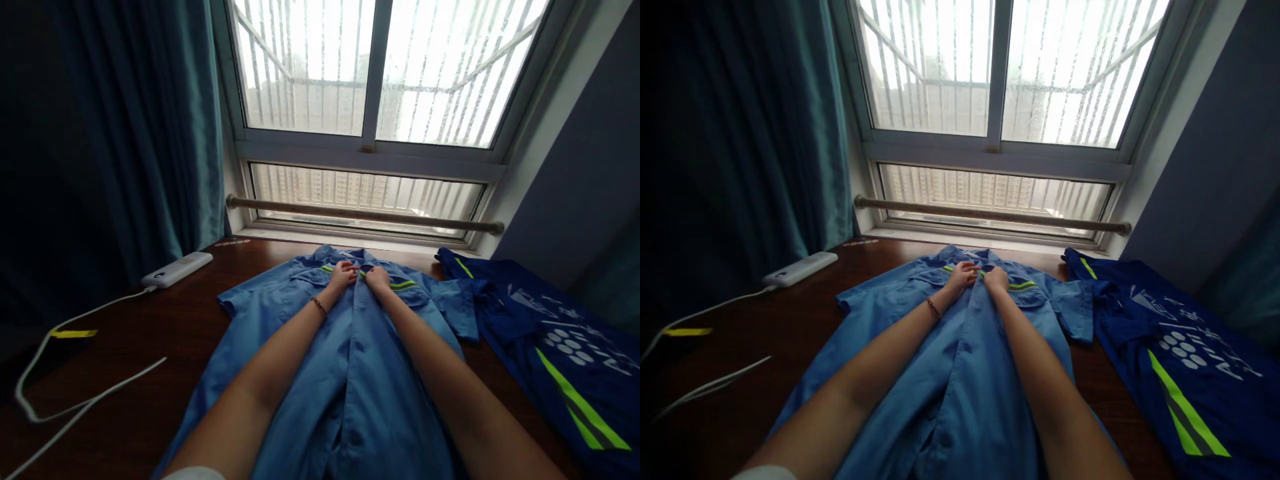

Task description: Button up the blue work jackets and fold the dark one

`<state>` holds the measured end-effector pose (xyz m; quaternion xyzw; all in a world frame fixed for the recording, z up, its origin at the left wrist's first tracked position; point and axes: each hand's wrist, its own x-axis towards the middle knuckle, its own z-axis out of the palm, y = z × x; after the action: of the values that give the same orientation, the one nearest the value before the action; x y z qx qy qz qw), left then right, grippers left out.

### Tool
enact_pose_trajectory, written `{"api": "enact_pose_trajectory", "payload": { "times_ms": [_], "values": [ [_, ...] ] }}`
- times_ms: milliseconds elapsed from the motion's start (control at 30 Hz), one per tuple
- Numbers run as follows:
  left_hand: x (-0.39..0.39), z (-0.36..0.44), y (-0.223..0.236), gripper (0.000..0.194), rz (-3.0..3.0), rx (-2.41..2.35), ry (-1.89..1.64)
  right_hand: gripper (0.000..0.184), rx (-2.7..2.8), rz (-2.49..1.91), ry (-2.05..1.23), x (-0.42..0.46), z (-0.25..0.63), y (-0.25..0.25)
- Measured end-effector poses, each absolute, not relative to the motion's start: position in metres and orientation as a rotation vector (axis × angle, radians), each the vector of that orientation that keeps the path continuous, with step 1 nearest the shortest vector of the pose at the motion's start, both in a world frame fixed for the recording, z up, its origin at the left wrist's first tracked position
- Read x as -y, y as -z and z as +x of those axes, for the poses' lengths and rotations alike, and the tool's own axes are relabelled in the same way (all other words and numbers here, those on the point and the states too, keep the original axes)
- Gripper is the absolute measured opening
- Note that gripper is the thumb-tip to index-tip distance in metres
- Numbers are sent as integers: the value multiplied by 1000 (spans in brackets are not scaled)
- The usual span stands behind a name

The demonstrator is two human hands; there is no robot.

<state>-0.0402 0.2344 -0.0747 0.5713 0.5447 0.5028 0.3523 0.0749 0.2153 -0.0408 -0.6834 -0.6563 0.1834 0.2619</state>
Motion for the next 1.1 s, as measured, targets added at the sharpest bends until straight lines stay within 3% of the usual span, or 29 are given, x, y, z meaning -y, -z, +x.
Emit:
{"api": "enact_pose_trajectory", "payload": {
  "times_ms": [133, 267, 600, 833, 1033, 1100],
  "values": [
    [-240, -59, 91, 28, 1386, -1407, -1469, 43, 1714, -1836, -351, -219, 66, 67],
    [-245, -62, 97, 24, 1464, -1553, -1521, 47, 1856, -1704, -115, -223, 59, 84],
    [-228, -57, 106, 33, 2014, -1595, -1281, 30, 1908, -1566, -486, -249, 78, 91],
    [-230, -59, 99, 33, 2131, -1793, -969, 43, 1905, -1382, -663, -262, 94, 93],
    [-247, -63, 91, 24, 2043, -1851, -783, 19, 1955, -1395, -577, -248, 89, 94],
    [-242, -61, 92, 21, 2092, -1872, -847, 19, 1947, -1442, -471, -241, 87, 93]
  ]
}}
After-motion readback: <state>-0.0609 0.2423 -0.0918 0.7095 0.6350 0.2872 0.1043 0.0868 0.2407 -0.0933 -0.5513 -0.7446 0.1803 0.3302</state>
